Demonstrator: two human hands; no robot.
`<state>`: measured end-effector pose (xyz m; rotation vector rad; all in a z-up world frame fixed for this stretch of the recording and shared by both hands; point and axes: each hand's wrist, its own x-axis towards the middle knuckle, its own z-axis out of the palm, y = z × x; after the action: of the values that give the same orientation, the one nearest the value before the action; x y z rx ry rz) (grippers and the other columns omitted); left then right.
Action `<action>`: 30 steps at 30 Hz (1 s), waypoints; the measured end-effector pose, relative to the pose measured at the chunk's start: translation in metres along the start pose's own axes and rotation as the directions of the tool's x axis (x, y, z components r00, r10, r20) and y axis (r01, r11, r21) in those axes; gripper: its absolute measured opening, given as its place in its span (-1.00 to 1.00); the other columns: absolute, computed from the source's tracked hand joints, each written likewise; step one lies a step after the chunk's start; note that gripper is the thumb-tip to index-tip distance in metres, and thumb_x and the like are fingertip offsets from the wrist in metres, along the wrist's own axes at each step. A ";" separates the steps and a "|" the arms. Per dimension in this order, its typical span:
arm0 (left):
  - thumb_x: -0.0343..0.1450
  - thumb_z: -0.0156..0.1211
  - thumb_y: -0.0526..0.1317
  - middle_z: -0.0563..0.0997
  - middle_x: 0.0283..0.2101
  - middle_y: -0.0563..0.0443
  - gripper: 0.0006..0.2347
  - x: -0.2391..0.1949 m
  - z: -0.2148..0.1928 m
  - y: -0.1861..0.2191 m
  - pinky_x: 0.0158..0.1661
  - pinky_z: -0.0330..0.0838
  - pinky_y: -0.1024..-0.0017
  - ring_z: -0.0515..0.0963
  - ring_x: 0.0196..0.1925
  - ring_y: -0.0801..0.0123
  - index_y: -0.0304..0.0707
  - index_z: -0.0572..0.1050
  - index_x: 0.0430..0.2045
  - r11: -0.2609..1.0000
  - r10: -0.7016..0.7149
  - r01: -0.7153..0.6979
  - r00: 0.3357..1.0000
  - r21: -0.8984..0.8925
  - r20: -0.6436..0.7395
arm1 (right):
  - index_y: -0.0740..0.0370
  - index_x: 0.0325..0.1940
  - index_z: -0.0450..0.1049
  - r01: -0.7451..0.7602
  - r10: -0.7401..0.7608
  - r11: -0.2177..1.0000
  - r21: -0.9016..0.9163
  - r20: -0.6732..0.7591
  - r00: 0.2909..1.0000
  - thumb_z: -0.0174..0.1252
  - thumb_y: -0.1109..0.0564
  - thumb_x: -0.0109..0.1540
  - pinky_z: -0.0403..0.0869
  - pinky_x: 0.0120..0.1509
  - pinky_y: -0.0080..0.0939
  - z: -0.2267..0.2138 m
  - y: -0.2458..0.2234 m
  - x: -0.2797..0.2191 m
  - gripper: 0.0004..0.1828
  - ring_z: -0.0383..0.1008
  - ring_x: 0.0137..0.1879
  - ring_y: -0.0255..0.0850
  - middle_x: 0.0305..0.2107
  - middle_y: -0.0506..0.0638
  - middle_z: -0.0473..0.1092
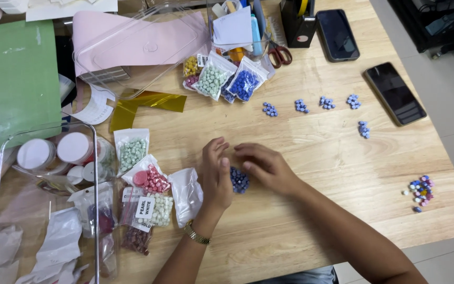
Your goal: Arranging small blue flower-shaped beads into clusters on a wooden surface.
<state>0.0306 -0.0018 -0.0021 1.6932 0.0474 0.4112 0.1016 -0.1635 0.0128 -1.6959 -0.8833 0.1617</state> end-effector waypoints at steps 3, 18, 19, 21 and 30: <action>0.53 -0.33 0.07 0.18 0.26 -0.24 -0.51 0.003 -0.003 -0.004 0.18 0.35 0.06 0.40 0.28 -0.10 -0.30 0.09 0.25 0.999 0.029 -0.028 0.999 -0.031 0.040 | 0.35 0.08 0.56 -0.022 0.025 0.997 0.067 -0.051 0.998 0.08 0.18 0.34 0.48 0.24 0.20 -0.002 0.012 0.002 -0.71 0.49 0.22 0.18 -0.01 0.27 0.50; 0.50 -0.25 0.24 0.17 0.24 -0.16 -0.39 -0.007 -0.013 -0.004 0.09 0.47 0.13 0.43 0.19 0.04 -0.30 0.11 0.26 0.977 0.024 -0.007 0.997 -0.214 0.079 | 0.28 0.10 0.52 0.089 -0.048 0.971 -0.222 0.186 0.981 0.32 0.04 0.19 0.45 0.15 0.22 -0.012 -0.009 -0.028 -0.55 0.46 0.07 0.20 -0.07 0.21 0.48; 0.50 -0.25 0.24 0.19 0.24 -0.17 -0.39 -0.004 -0.012 -0.001 0.11 0.46 0.13 0.43 0.19 0.03 -0.31 0.12 0.25 0.977 0.021 -0.003 0.996 -0.213 0.086 | 0.26 0.09 0.53 0.129 -0.070 0.956 -0.264 0.220 0.973 0.31 0.04 0.18 0.45 0.11 0.22 -0.011 -0.013 -0.025 -0.57 0.45 0.03 0.22 -0.09 0.21 0.50; 0.50 -0.14 0.09 0.20 0.22 -0.16 -0.49 -0.002 -0.012 0.004 0.10 0.46 0.14 0.45 0.17 0.03 -0.31 0.16 0.22 0.986 0.043 -0.026 0.994 -0.166 0.099 | 0.25 0.06 0.54 0.150 -0.087 0.949 -0.279 0.223 0.971 0.28 0.09 0.18 0.47 0.09 0.19 -0.011 -0.003 -0.025 -0.62 0.46 0.01 0.22 -0.10 0.20 0.50; 0.48 0.10 -0.18 0.32 0.09 -0.08 -0.68 -0.004 -0.007 0.014 0.06 0.51 0.27 0.54 0.08 0.16 -0.28 0.30 0.09 0.985 0.109 -0.133 0.975 0.113 0.193 | 0.21 -0.20 0.56 0.174 -0.105 0.896 -0.410 0.184 0.977 0.31 0.17 0.18 0.49 -0.01 -0.04 -0.003 0.002 -0.025 -0.87 0.49 -0.08 0.03 -0.24 0.06 0.51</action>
<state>0.0216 0.0012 0.0115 1.8579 -0.1716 0.3445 0.0863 -0.1818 0.0042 -2.0326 -1.2236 0.0026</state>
